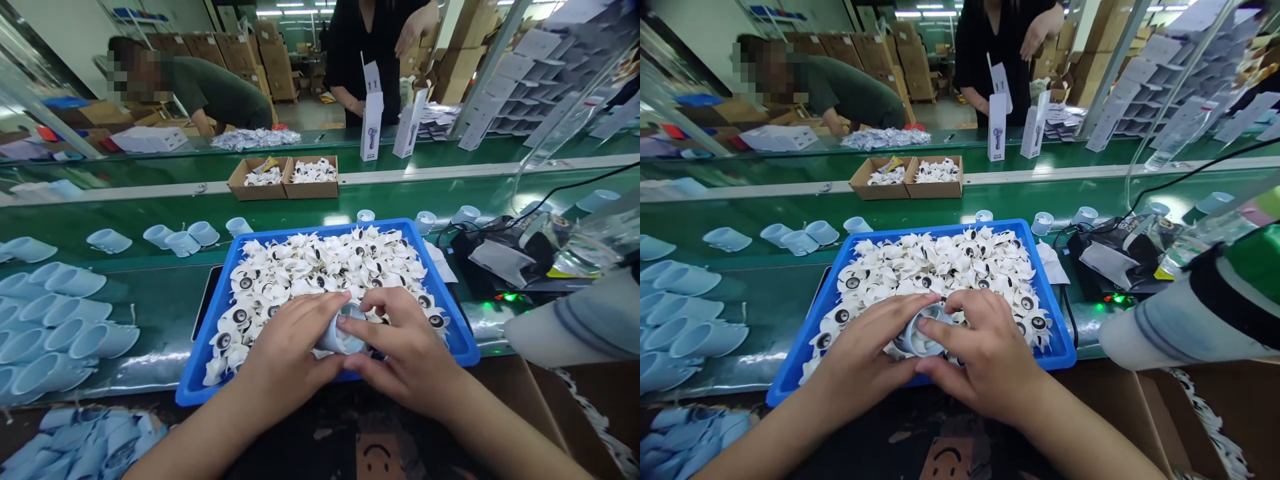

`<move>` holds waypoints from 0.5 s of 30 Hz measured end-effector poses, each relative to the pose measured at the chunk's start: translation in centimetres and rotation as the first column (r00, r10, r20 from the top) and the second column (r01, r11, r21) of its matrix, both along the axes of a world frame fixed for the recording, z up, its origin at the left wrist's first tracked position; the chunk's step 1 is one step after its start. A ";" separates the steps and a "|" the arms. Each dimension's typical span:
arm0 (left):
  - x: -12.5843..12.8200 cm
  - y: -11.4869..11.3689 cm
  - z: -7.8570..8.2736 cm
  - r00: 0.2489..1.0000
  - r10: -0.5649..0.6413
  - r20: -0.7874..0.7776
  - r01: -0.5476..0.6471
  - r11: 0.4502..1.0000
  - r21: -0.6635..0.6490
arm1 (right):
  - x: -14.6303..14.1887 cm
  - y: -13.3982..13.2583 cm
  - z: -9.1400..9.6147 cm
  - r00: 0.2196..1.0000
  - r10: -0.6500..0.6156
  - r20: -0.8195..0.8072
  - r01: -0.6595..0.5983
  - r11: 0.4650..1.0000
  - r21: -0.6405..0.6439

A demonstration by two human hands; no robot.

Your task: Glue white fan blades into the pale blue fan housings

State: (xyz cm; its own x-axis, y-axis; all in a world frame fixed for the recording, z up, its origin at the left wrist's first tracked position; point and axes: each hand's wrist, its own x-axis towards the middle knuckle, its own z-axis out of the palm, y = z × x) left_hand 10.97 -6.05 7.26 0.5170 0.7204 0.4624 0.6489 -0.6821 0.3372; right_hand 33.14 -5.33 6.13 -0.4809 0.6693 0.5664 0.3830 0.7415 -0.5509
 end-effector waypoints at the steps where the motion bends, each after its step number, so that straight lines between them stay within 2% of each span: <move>1: -0.1 0.2 0.0 1.000 0.000 0.002 0.000 1.000 -0.006 | 0.1 -0.1 0.1 1.000 -0.019 0.011 0.019 1.000 0.025; 6: -0.1 0.8 -0.3 1.000 0.018 0.013 -0.018 0.999 -0.036 | 0.6 -0.2 0.5 0.998 -0.054 0.024 0.053 0.996 0.068; 8: -0.2 1.1 -0.3 1.000 -0.023 -0.002 0.023 0.999 -0.025 | 0.5 -0.1 0.2 0.994 -0.085 0.068 0.080 0.995 0.065; 10: -0.4 1.5 -0.4 0.998 -0.060 -0.024 0.059 0.998 -0.026 | 0.4 0.0 -0.1 0.993 -0.113 0.045 0.110 0.992 0.068; 12: -0.6 1.7 -0.3 0.997 -0.073 -0.038 0.072 0.997 -0.032 | 0.4 0.0 -0.2 0.994 -0.108 0.014 0.106 0.989 0.100; 15: -0.7 2.0 -0.3 0.996 -0.088 -0.029 0.087 0.996 -0.010 | 0.3 -0.2 0.0 0.994 -0.092 0.055 0.084 0.988 0.132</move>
State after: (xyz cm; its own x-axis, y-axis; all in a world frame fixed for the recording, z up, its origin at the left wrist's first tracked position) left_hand 10.24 -4.08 7.01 0.5916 0.6755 0.4401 0.5966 -0.7339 0.3247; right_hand 33.41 -5.49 6.10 -0.4595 0.6336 0.6224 0.4800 0.7668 -0.4262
